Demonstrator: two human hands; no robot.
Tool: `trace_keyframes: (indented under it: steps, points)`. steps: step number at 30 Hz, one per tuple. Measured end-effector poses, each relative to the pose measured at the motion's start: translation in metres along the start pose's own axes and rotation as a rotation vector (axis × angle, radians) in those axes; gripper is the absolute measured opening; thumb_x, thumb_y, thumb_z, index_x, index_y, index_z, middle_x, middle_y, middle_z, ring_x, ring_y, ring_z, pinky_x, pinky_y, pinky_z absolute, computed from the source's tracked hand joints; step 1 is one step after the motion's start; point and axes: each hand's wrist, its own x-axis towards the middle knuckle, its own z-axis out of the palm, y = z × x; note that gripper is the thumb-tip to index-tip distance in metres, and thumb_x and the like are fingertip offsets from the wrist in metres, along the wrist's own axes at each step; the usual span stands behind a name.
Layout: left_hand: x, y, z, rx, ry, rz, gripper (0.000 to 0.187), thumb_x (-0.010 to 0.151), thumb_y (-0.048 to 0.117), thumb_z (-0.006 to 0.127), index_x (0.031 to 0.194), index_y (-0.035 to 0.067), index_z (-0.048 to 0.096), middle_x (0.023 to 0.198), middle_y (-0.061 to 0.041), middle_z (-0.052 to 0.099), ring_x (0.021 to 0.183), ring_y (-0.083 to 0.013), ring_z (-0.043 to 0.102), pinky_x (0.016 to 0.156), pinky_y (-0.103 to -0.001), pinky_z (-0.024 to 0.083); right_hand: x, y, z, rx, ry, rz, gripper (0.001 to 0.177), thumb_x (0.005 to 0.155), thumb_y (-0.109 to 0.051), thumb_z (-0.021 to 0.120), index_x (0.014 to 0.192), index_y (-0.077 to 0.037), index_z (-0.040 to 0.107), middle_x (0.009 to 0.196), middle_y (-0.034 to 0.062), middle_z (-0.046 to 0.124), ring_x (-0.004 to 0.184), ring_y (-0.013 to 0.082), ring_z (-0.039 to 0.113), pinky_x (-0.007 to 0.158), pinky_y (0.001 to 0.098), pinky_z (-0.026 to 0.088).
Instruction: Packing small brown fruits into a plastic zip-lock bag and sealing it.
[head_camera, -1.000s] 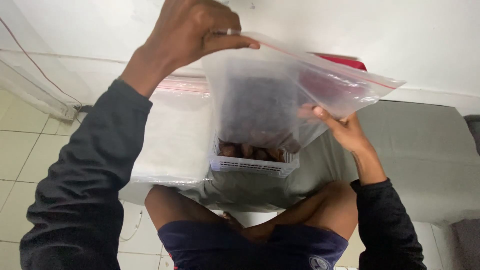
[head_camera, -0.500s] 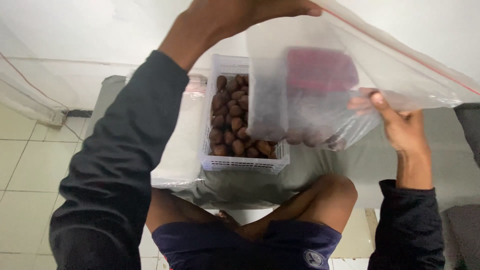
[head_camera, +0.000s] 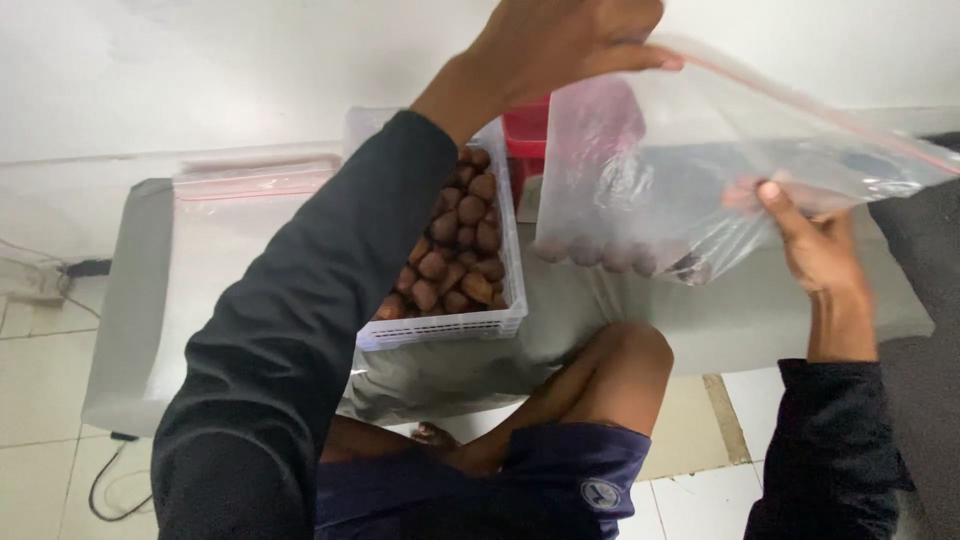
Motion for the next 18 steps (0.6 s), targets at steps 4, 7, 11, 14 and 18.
trace_keyframes:
  steps: [4,7,11,14,18]
  points:
    - [-0.019,0.041,0.015,-0.529,-0.066,-0.128,0.054,0.119,0.047,0.066,0.078,0.018,0.048,0.065,0.003,0.043,0.056,-0.0163,0.046,0.067,-0.032,0.036,0.007,0.032,0.005,0.048,-0.152,-0.061,0.021,0.106,-0.030,0.063,0.119,-0.015,0.069,0.119,0.0029,0.072,0.131,0.0164,0.065,0.126,0.0483,0.040]
    - [-0.039,0.070,0.026,-0.540,-0.160,-0.270,0.052,0.112,0.056,0.061,0.073,0.021,0.055,0.058,0.008,0.049,0.048,-0.0149,0.052,0.045,-0.034,0.029,0.001,0.029,0.015,-0.065,-0.159,0.051,0.024,0.102,-0.041,0.062,0.110,-0.021,0.073,0.132,0.0002,0.071,0.139,0.0176,0.058,0.122,0.0465,0.038]
    - [-0.066,0.096,0.033,-0.642,-0.213,-0.361,0.056,0.109,0.055,0.064,0.071,0.021,0.043,0.059,0.007,0.034,0.048,-0.0094,0.031,0.046,-0.031,0.023,-0.008,0.025,0.031,-0.104,-0.217,0.221,0.045,0.093,-0.047,0.062,0.121,-0.013,0.074,0.123,0.0091,0.072,0.105,0.0096,0.060,0.117,0.0316,0.040]
    - [-0.071,0.105,0.031,-0.762,-0.267,-0.420,0.059,0.106,0.054,0.069,0.069,0.019,0.038,0.059,0.006,0.029,0.052,-0.0084,0.022,0.049,-0.031,0.018,-0.004,0.044,0.026,0.052,-0.205,0.181,0.037,0.092,-0.030,0.068,0.121,-0.008,0.072,0.130,0.0058,0.070,0.129,0.0111,0.060,0.115,0.0270,0.041]
    - [-0.068,0.106,0.028,-0.894,-0.342,-0.524,0.065,0.100,0.057,0.076,0.067,0.019,0.035,0.056,0.005,0.025,0.053,-0.0088,0.020,0.051,-0.032,0.018,-0.004,0.047,-0.005,-0.084,-0.094,0.166,0.048,0.088,-0.050,0.071,0.114,-0.011,0.076,0.109,-0.0008,0.072,0.103,0.0119,0.063,0.096,0.0310,0.044]
